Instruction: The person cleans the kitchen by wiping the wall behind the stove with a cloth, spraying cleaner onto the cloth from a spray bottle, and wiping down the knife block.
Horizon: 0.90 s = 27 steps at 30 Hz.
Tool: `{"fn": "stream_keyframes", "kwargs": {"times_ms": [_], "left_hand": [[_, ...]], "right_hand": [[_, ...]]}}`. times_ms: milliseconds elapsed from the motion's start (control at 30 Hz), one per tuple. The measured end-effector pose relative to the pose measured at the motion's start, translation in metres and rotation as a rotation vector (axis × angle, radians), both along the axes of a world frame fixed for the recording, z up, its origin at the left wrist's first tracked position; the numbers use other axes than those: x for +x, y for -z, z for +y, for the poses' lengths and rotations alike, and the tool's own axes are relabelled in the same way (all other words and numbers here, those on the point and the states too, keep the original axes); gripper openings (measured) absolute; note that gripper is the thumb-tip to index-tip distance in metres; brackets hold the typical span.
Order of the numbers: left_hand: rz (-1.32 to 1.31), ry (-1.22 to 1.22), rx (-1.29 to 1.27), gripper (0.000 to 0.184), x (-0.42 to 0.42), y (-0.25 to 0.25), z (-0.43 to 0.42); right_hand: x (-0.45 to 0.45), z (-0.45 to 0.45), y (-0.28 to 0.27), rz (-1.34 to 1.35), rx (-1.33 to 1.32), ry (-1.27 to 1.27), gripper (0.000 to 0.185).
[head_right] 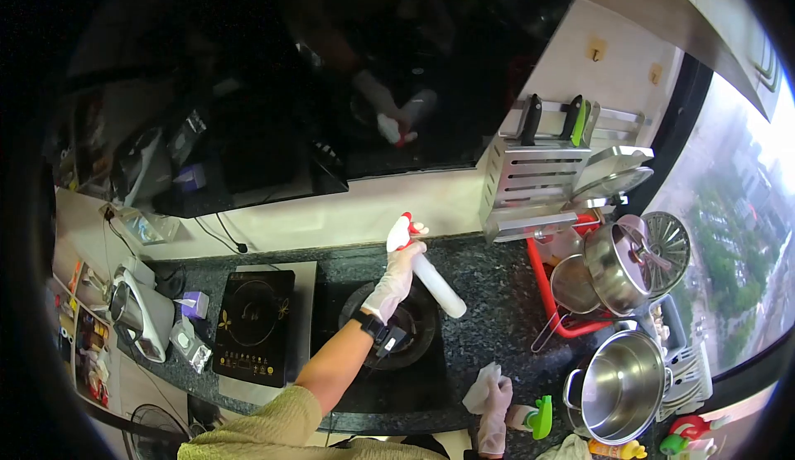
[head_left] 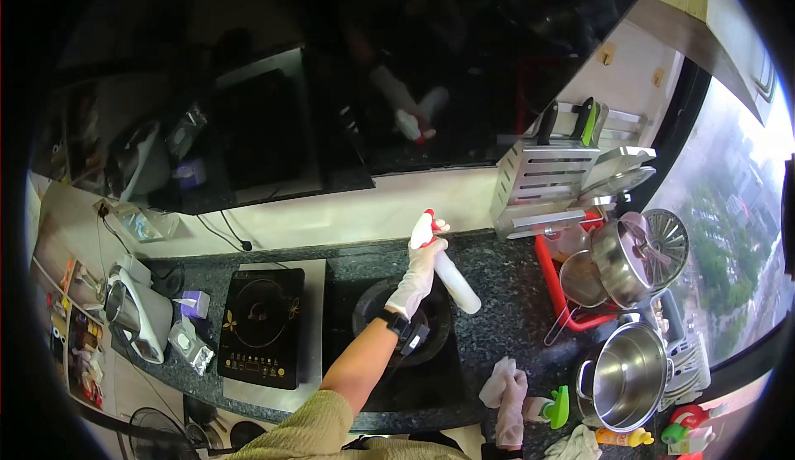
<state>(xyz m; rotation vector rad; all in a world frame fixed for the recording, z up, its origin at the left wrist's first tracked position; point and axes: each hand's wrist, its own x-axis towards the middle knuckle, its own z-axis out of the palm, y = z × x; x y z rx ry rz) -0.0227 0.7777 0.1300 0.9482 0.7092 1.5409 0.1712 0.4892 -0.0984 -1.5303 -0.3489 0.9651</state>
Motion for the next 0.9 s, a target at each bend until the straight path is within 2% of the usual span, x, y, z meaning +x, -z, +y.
{"fn": "stream_keyframes", "kwargs": {"times_ms": [100,167,267,333,433,533,600,667,733,833,900], "left_hand": [[0.044,0.172,0.034,0.045,-0.014,-0.006,-0.024],[0.040,0.250,0.051,0.030,-0.020,-0.018,-0.042],[-0.084,0.458,0.020,0.038,-0.035,-0.022,-0.063],[-0.094,0.531,0.007,0.037,-0.043,-0.034,-0.080],[-0.070,0.626,0.061,0.040,-0.055,-0.035,-0.104],[-0.148,0.788,0.122,0.041,-0.065,-0.035,-0.123],[-0.142,0.854,0.077,0.043,-0.074,-0.034,-0.140],[-0.164,0.950,0.039,0.044,-0.080,-0.022,-0.150],[-0.012,1.114,0.201,0.045,-0.090,-0.024,-0.152],[0.118,1.092,0.021,0.041,-0.106,-0.025,-0.182],[0.266,1.067,0.008,0.038,-0.119,-0.028,-0.198]], "right_hand": [[-0.002,0.008,-0.014,-0.915,-0.182,-0.100,0.026],[0.001,0.017,-0.010,-1.095,-0.322,-0.259,0.031],[-0.008,0.020,-0.016,-1.339,-0.470,-0.409,0.047],[-0.023,0.012,-0.058,-1.467,-0.523,-0.456,0.053],[-0.034,0.012,-0.113,-1.300,-0.512,-0.499,0.055],[-0.035,0.015,-0.171,-1.023,-0.129,-0.307,0.040],[-0.045,0.023,-0.209,-0.875,0.273,-0.214,0.033],[-0.061,0.026,-0.258,-0.844,0.479,-0.303,0.033],[-0.075,0.028,-0.292,-1.003,0.664,-0.415,0.036],[-0.100,0.024,-0.321,-1.157,0.856,-0.513,0.044],[-0.110,0.015,-0.322,-1.144,0.882,-0.572,0.042]]}}
